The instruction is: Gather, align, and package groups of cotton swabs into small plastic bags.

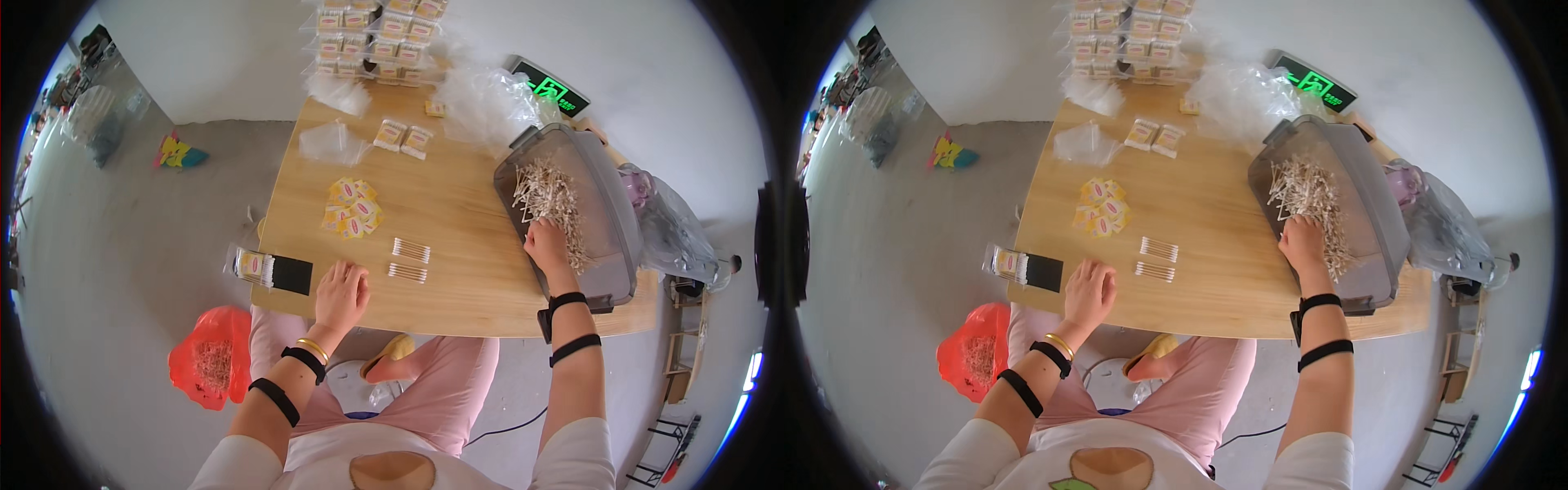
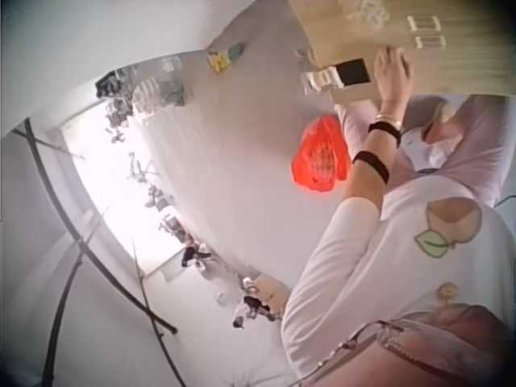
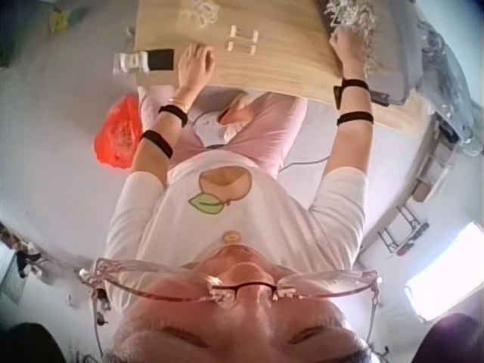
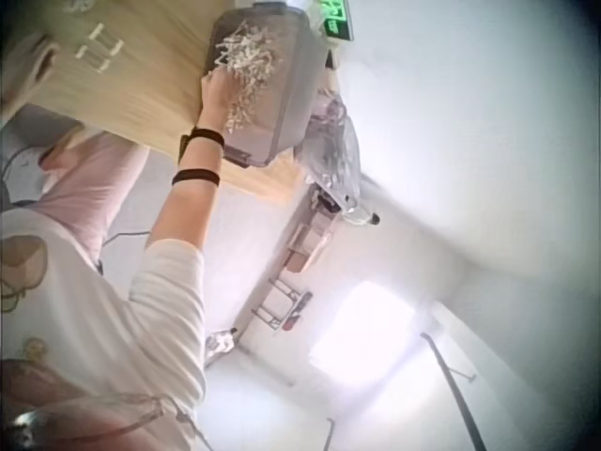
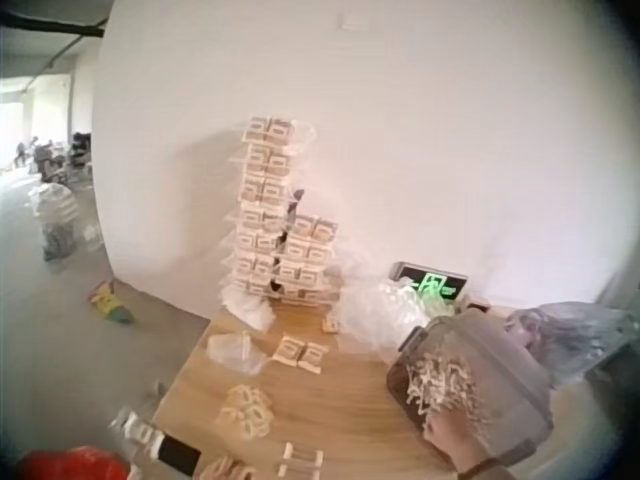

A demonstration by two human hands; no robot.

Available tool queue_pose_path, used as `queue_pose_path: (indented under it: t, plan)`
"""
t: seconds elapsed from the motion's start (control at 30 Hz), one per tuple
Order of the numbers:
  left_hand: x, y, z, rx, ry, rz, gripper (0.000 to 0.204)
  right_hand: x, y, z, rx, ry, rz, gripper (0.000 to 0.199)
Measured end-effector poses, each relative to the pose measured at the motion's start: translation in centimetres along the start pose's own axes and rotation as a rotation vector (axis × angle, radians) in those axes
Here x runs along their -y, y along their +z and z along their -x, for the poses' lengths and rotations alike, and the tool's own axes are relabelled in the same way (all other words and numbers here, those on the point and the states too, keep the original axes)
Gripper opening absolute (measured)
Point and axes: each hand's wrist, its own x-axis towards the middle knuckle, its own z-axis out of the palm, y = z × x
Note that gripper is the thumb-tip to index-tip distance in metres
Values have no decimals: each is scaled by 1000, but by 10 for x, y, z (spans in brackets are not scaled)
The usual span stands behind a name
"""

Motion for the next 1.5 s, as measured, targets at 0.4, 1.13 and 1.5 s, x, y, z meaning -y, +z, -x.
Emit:
queue_pose_path:
  t: [0.4,1.13,1.5]
  plan:
    - [4,0,0,-5,-31,-2,15,245,-12,21,-241,-227,-782,9]
    - [5,-3,1,-6,-2,-17,18,256,-17,59,-286,-138,-715,13]
    - [7,-1,2,0,-1,-18,20,260,-18,61,-251,-113,-719,20]
